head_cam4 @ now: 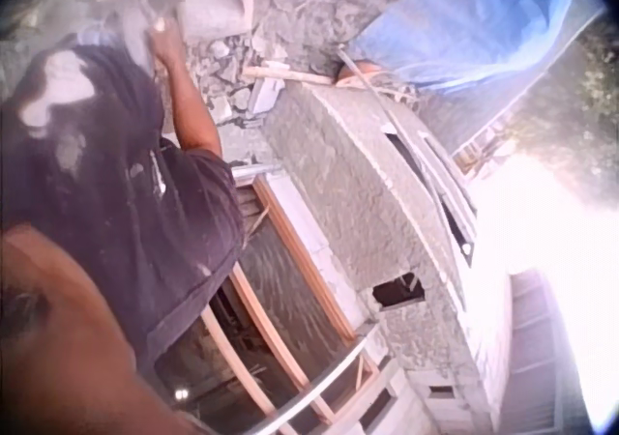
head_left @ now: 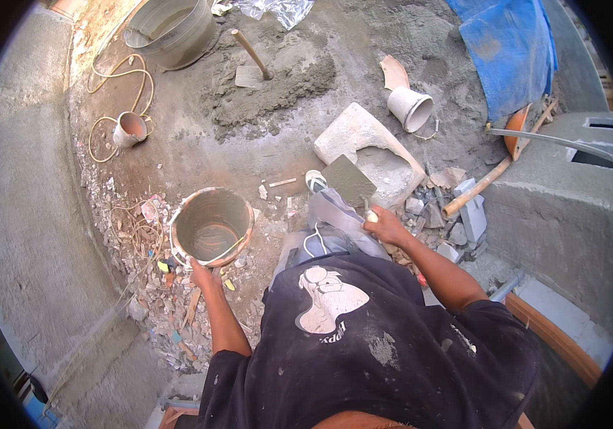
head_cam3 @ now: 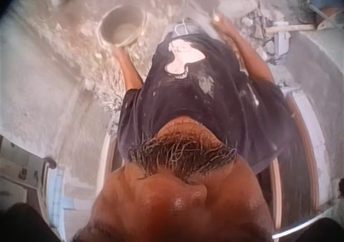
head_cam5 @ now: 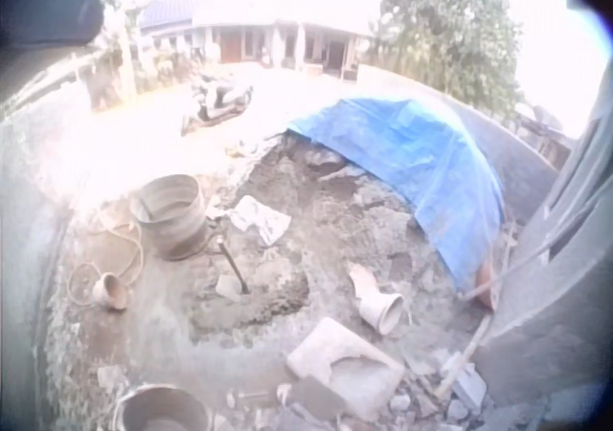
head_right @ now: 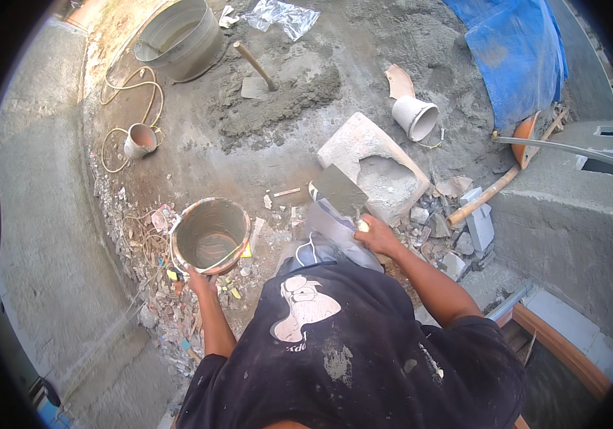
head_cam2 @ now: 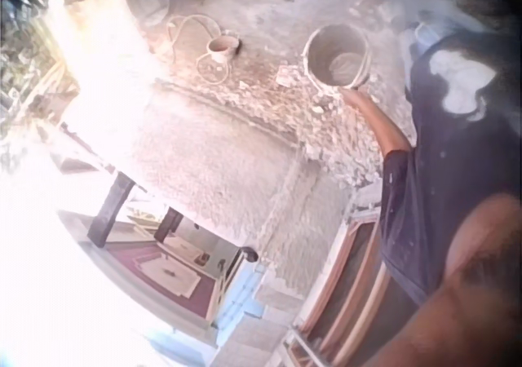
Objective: The person scoops cement from a bucket with a trowel and applies it to a curved wall section, placing small stones and bricks into the wet cement to fill gaps. The person repeatedly scoops and spreads cement along the wall edge.
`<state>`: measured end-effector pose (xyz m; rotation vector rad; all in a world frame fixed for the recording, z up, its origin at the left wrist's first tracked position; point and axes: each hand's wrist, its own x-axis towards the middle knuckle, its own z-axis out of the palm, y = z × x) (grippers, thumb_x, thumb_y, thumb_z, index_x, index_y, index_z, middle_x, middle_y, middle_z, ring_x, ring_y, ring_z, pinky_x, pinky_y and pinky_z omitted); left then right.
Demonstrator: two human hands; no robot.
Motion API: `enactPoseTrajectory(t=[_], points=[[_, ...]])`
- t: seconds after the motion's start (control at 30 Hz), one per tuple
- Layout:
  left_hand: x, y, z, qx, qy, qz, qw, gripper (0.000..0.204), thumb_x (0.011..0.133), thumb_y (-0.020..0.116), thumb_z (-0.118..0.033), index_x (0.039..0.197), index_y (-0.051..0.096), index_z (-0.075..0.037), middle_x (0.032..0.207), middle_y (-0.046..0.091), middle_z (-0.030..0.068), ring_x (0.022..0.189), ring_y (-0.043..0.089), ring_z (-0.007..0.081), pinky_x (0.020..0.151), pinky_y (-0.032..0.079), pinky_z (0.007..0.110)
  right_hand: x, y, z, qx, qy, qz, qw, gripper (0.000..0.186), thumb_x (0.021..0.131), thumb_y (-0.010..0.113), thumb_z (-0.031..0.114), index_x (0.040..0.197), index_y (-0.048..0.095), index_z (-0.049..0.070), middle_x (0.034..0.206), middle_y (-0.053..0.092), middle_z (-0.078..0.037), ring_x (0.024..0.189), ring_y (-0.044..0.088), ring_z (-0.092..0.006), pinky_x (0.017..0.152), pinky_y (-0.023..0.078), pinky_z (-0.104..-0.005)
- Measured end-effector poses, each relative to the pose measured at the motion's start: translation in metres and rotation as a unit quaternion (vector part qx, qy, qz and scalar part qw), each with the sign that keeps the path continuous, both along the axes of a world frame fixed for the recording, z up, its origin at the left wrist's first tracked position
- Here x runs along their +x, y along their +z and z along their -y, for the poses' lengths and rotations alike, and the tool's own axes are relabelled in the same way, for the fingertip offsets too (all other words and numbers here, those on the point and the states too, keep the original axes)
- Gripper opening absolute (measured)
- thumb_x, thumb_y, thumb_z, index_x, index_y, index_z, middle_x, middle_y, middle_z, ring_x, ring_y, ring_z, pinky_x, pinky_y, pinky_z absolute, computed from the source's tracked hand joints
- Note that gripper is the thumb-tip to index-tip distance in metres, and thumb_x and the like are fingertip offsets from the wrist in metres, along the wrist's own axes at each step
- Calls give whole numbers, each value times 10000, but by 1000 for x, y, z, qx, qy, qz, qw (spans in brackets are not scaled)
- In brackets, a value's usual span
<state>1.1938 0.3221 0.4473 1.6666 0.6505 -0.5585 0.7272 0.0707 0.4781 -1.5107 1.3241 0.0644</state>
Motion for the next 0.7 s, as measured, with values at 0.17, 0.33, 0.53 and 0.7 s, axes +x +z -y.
enactPoseTrajectory(t=[0.17, 0.33, 0.53, 0.7], points=[[47, -17, 45, -4, 5, 0, 1000, 608, 972, 576, -406, 1400, 440, 4, 1416, 474, 190, 1277, 503, 400, 968, 477, 647, 23, -53, 83, -20, -11, -60, 998, 526, 797, 701, 350, 1112, 596, -59, 936, 691, -256, 905, 683, -370, 825, 515, -452], [111, -30, 104, -12, 32, -25, 999, 571, 997, 533, -372, 1373, 452, 51, 1371, 515, 220, 1214, 573, 381, 924, 539, 622, 80, -70, 135, 33, -69, -47, 996, 455, 789, 752, 337, 979, 587, -42, 816, 659, -185, 733, 669, -274, 660, 514, -413], [194, -64, 119, -8, -4, 15, 1000, 541, 982, 556, -339, 1281, 512, 109, 1234, 607, 236, 1073, 658, 371, 813, 598, 549, 171, -79, 141, 37, 24, 24, 999, 457, 785, 749, 330, 978, 604, -58, 830, 658, -174, 779, 641, -267, 722, 499, -409], [250, -14, 176, -45, 21, 25, 998, 562, 975, 574, -336, 1322, 465, 92, 1284, 569, 251, 1120, 620, 404, 865, 560, 608, 227, -144, 163, -1, 103, -12, 995, 351, 734, 741, 175, 964, 610, -55, 793, 664, -143, 739, 657, -236, 664, 524, -384]])
